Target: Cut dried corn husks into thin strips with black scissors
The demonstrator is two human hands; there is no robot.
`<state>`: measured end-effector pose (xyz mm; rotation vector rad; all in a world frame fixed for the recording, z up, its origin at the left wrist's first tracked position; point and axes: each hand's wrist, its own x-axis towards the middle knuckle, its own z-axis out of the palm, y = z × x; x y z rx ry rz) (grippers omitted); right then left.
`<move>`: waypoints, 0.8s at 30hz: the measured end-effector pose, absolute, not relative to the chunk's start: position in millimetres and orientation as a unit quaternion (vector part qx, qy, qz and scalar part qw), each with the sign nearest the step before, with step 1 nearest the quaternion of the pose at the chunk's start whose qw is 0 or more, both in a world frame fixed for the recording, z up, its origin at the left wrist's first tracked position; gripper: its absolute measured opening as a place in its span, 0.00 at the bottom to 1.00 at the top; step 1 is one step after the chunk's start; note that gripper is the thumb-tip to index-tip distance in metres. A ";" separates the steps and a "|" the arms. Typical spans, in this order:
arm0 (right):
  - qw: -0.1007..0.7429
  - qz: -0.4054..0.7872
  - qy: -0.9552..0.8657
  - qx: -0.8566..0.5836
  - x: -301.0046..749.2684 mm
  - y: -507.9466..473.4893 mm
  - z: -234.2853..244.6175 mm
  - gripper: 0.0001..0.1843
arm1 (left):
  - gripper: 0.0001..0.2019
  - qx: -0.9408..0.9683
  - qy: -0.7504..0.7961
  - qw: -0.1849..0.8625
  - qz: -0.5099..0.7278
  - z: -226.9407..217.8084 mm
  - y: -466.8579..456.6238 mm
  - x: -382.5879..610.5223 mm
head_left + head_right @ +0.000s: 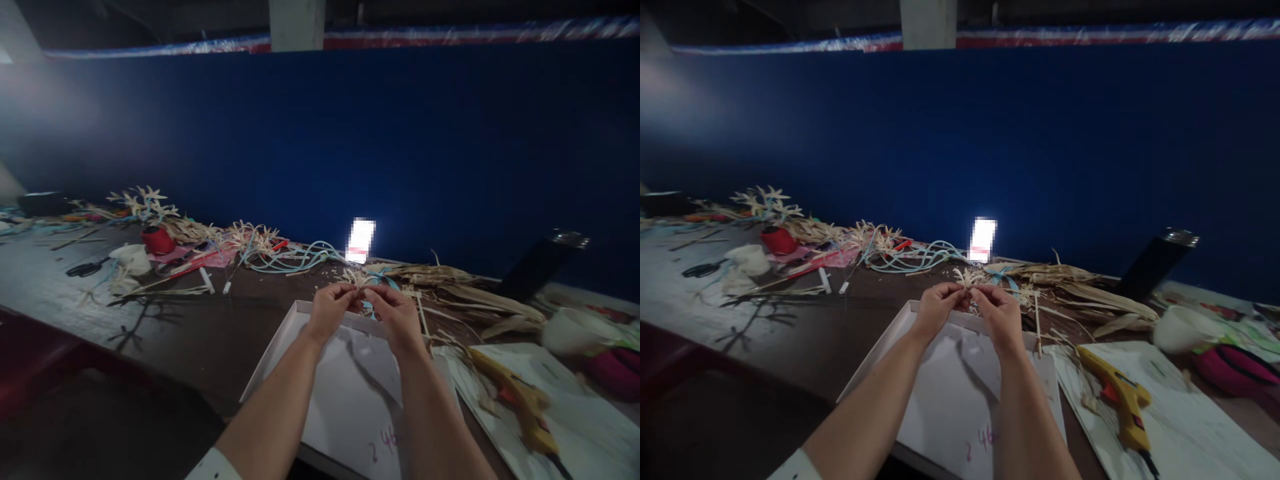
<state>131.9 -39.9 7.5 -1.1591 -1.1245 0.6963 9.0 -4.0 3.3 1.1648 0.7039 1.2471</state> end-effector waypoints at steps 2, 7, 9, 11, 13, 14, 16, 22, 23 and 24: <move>0.633 0.279 -0.513 -0.508 130.9 -39.4 6.9 0.13 | 0.10 0.507 0.307 0.590 0.548 2.7 -4.0 9.7; 0.632 0.249 -0.528 -0.509 128.7 -38.9 6.3 0.12 | 0.09 0.526 0.310 0.554 0.566 -1.5 -3.1 10.5; 0.627 0.243 -0.528 -0.519 127.9 -39.7 7.0 0.12 | 0.09 0.536 0.311 0.541 0.569 -2.8 -3.3 10.4; 0.623 0.238 -0.529 -0.525 127.2 -40.7 8.1 0.13 | 0.09 0.550 0.312 0.524 0.571 -3.7 -3.7 10.2; 0.621 0.234 -0.532 -0.526 126.3 -41.6 8.9 0.14 | 0.08 0.563 0.312 0.503 0.576 -4.2 -4.0 10.0; 0.619 0.234 -0.534 -0.526 125.8 -41.9 9.2 0.14 | 0.08 0.569 0.313 0.492 0.580 -4.3 -4.1 9.9; 0.620 0.233 -0.535 -0.525 125.1 -42.2 9.3 0.14 | 0.08 0.579 0.315 0.471 0.586 -3.9 -4.2 9.7; 0.641 0.270 -0.497 -0.519 124.3 -41.1 7.6 0.15 | 0.09 0.576 0.323 0.479 0.579 1.3 -6.6 8.4; 0.644 0.281 -0.486 -0.520 124.5 -40.7 7.2 0.15 | 0.10 0.570 0.323 0.489 0.576 2.0 -7.1 8.3; 0.647 0.293 -0.475 -0.520 124.7 -40.3 6.7 0.16 | 0.10 0.565 0.322 0.499 0.572 2.3 -7.4 8.3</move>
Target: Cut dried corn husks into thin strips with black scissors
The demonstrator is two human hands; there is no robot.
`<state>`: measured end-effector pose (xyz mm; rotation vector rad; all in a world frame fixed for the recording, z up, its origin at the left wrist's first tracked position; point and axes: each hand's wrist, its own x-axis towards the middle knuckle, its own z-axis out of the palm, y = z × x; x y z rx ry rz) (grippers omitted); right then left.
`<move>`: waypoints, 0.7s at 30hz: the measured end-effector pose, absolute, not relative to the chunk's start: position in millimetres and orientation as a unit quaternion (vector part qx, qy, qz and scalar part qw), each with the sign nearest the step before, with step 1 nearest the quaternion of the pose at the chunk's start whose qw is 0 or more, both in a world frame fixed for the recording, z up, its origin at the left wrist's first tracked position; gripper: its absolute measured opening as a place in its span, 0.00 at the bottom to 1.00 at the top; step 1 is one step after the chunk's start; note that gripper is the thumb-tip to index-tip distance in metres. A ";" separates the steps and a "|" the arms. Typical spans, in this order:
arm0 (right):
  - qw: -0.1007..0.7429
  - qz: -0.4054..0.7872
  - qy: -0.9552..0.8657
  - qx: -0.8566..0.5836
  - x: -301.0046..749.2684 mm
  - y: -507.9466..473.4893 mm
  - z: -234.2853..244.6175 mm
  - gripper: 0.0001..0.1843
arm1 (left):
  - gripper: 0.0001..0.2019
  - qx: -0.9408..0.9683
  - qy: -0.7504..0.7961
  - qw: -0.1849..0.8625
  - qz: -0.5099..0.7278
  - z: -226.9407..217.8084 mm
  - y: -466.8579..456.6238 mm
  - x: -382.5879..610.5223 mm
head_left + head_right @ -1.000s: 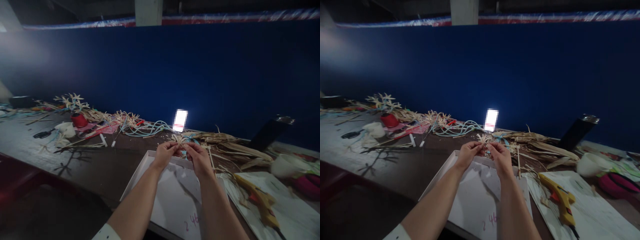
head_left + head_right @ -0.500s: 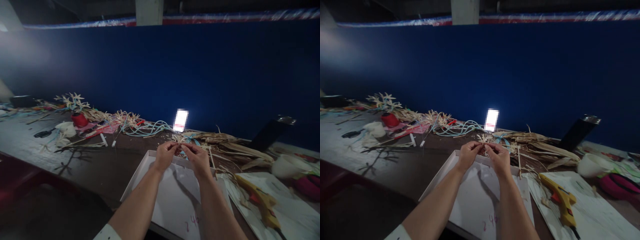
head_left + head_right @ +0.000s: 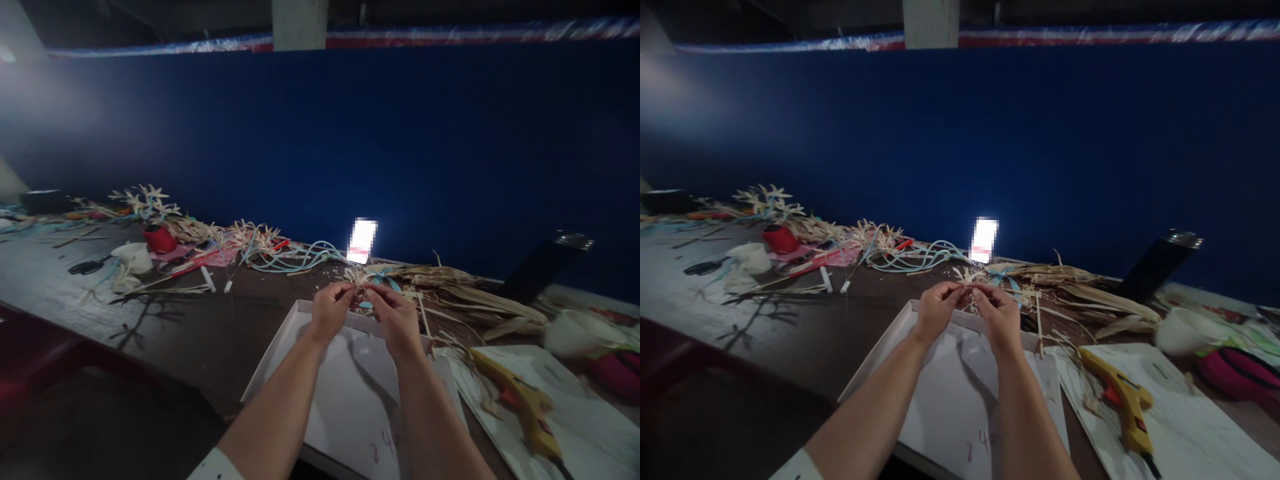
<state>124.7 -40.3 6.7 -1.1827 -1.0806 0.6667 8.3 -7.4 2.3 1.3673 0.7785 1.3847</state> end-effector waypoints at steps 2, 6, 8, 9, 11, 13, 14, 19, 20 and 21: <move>0.655 0.317 -0.459 -0.510 125.5 -39.5 5.8 0.16 | 0.10 0.559 0.318 0.514 0.567 2.2 -7.6 8.6; 0.658 0.326 -0.454 -0.504 127.4 -38.2 4.8 0.17 | 0.09 0.569 0.315 0.511 0.562 1.1 -7.3 9.3; 0.650 0.308 -0.464 -0.517 128.5 -37.9 4.8 0.18 | 0.09 0.573 0.317 0.507 0.560 1.1 -7.3 9.5; 0.645 0.298 -0.470 -0.524 129.0 -37.8 4.8 0.18 | 0.09 0.573 0.316 0.508 0.560 1.3 -7.5 9.6; 0.637 0.282 -0.479 -0.534 130.0 -37.7 5.0 0.19 | 0.09 0.575 0.309 0.514 0.557 1.9 -7.9 9.5; 0.632 0.274 -0.484 -0.540 130.7 -37.6 5.1 0.18 | 0.09 0.581 0.303 0.513 0.554 2.5 -8.5 9.3; 0.631 0.272 -0.484 -0.542 130.9 -37.6 5.0 0.17 | 0.09 0.586 0.302 0.510 0.554 2.8 -8.8 9.1; 0.630 0.263 -0.484 -0.547 130.6 -37.1 4.3 0.17 | 0.09 0.596 0.307 0.498 0.550 2.6 -9.1 9.1; 0.631 0.261 -0.483 -0.547 130.3 -37.1 4.3 0.17 | 0.09 0.597 0.307 0.498 0.549 2.3 -8.9 9.2; 0.632 0.260 -0.482 -0.548 130.0 -37.0 4.3 0.17 | 0.08 0.598 0.306 0.496 0.550 2.0 -8.7 9.4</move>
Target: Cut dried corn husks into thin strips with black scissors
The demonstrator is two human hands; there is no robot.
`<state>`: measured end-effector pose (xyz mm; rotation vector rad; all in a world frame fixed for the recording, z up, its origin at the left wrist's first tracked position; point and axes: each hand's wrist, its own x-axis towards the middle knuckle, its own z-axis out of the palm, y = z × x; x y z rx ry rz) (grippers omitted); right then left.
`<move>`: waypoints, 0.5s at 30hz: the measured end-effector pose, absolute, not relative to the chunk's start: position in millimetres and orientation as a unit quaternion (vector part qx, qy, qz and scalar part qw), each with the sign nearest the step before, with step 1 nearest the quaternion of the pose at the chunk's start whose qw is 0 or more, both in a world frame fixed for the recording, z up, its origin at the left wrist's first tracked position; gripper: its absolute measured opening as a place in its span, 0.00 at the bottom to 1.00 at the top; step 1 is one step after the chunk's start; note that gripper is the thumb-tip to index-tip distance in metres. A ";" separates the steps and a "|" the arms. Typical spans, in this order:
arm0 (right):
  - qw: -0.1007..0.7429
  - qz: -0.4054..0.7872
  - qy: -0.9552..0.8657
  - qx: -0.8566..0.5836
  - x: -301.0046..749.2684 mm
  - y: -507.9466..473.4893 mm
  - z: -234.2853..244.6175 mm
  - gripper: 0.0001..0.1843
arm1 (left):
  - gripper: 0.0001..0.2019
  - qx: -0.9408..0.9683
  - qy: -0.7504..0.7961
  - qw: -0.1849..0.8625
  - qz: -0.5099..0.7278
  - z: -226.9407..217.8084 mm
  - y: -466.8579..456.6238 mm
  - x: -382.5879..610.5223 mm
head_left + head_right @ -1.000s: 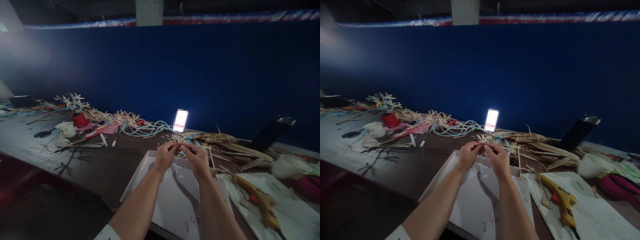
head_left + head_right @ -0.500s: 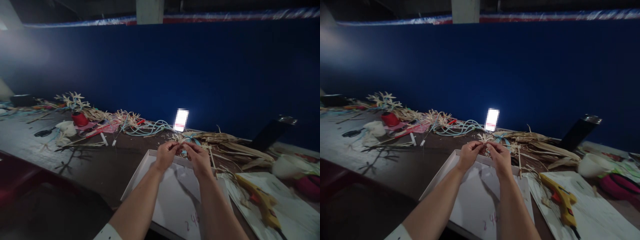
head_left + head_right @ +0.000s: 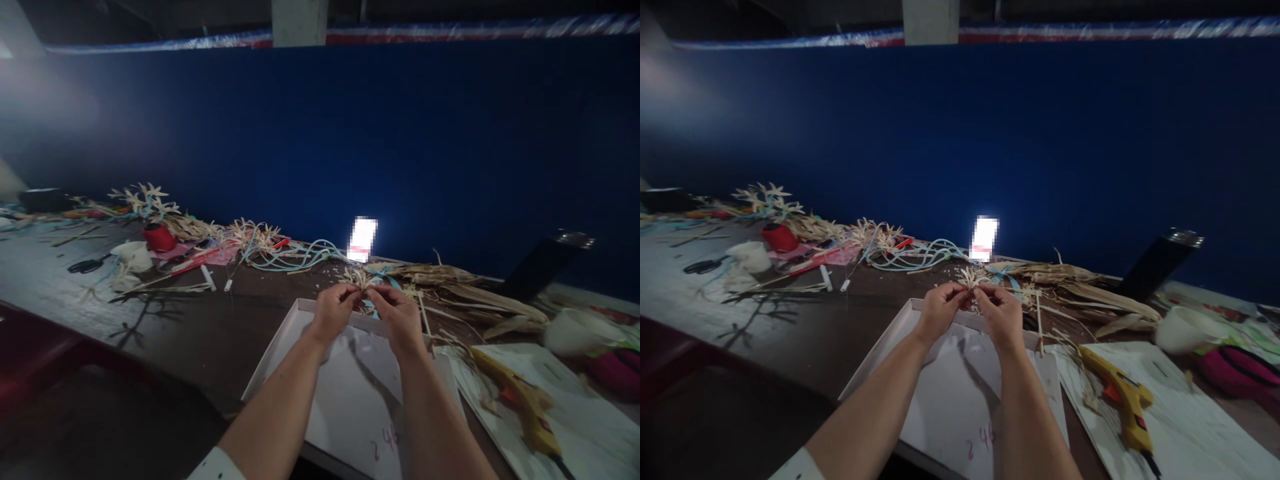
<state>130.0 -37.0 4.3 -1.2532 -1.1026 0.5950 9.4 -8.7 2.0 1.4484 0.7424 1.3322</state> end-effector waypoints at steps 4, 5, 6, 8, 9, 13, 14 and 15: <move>0.635 0.256 -0.477 -0.551 129.1 -37.5 4.7 0.16 | 0.08 0.602 0.308 0.487 0.552 1.2 -8.3 9.6; 0.636 0.256 -0.477 -0.550 129.1 -37.8 4.8 0.16 | 0.08 0.605 0.308 0.485 0.552 1.1 -8.3 9.5; 0.636 0.258 -0.477 -0.549 129.2 -38.1 5.0 0.16 | 0.08 0.607 0.307 0.484 0.550 0.8 -8.2 9.4; 0.638 0.260 -0.478 -0.545 129.6 -39.0 5.3 0.16 | 0.08 0.610 0.305 0.484 0.548 0.0 -7.6 9.2; 0.639 0.260 -0.479 -0.544 129.9 -39.4 5.5 0.17 | 0.08 0.609 0.303 0.488 0.547 -0.6 -7.3 9.2; 0.641 0.255 -0.482 -0.540 131.1 -40.1 5.9 0.19 | 0.10 0.601 0.294 0.504 0.546 -2.9 -6.2 9.9; 0.640 0.256 -0.481 -0.541 131.3 -39.9 5.7 0.19 | 0.10 0.603 0.291 0.504 0.545 -3.2 -6.3 10.1; 0.640 0.257 -0.479 -0.542 131.4 -39.5 5.3 0.19 | 0.11 0.606 0.289 0.503 0.544 -3.5 -6.4 10.4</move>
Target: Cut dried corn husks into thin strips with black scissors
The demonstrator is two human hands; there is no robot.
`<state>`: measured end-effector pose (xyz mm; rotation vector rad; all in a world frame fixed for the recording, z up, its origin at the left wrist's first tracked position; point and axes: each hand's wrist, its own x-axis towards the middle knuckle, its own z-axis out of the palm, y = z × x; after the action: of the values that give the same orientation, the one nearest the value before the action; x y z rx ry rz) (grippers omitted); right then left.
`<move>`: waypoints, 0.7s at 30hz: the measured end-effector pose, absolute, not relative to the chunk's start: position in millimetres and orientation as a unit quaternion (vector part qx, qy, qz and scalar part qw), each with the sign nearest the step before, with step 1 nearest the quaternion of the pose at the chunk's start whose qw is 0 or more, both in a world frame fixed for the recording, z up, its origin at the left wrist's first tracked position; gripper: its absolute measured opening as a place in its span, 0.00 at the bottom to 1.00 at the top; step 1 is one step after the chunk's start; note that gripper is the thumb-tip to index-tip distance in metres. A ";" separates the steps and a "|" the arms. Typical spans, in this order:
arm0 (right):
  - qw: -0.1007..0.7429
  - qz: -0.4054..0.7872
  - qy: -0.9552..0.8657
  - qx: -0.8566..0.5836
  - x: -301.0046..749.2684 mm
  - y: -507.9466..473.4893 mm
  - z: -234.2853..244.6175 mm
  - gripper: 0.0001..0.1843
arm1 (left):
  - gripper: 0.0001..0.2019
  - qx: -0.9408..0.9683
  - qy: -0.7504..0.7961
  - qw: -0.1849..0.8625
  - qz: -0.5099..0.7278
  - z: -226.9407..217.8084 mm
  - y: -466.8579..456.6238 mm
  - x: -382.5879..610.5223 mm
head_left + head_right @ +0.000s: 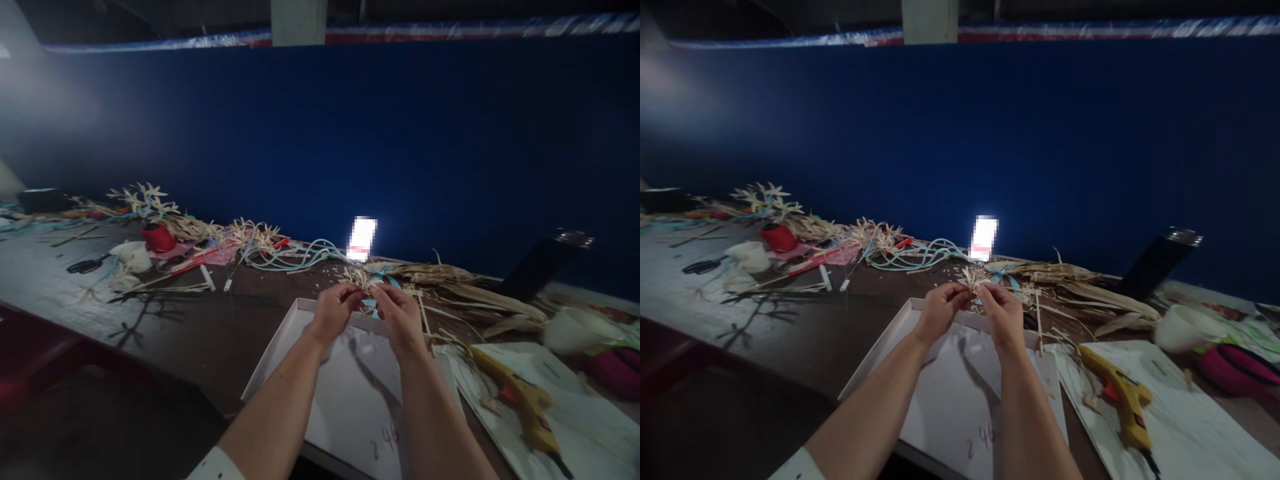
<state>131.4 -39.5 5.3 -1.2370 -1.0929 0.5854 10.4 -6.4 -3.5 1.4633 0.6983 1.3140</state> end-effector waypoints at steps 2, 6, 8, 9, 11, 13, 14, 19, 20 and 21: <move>0.643 0.261 -0.473 -0.543 131.7 -38.5 4.0 0.18 | 0.11 0.609 0.287 0.504 0.542 -3.8 -6.9 10.7; 0.644 0.274 -0.465 -0.543 132.6 -36.8 1.3 0.14 | 0.11 0.611 0.288 0.502 0.540 -4.5 -7.5 10.9; 0.642 0.276 -0.464 -0.544 132.8 -36.6 1.1 0.13 | 0.11 0.618 0.291 0.494 0.538 -5.1 -7.4 10.7; 0.642 0.275 -0.463 -0.545 132.8 -36.6 1.3 0.13 | 0.11 0.621 0.292 0.491 0.537 -5.4 -7.3 10.6; 0.643 0.274 -0.462 -0.546 132.6 -37.0 2.1 0.13 | 0.11 0.628 0.294 0.481 0.537 -5.9 -7.2 10.5; 0.640 0.274 -0.462 -0.549 132.4 -37.4 2.9 0.13 | 0.10 0.639 0.299 0.463 0.536 -6.4 -7.3 10.3; 0.640 0.273 -0.461 -0.550 132.5 -37.5 3.2 0.12 | 0.09 0.645 0.302 0.453 0.536 -6.7 -7.4 10.2; 0.637 0.268 -0.461 -0.556 133.9 -37.9 2.8 0.11 | 0.08 0.685 0.309 0.386 0.535 -8.7 -7.4 8.8; 0.635 0.264 -0.464 -0.559 134.1 -37.8 2.6 0.11 | 0.08 0.693 0.309 0.370 0.536 -9.3 -7.2 8.5; 0.632 0.261 -0.466 -0.561 134.2 -37.7 2.4 0.11 | 0.08 0.701 0.309 0.354 0.536 -10.0 -7.0 8.1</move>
<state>134.2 -37.7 2.4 -1.2832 -1.0668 0.5962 8.1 -7.0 -10.0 1.8131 0.7999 1.3850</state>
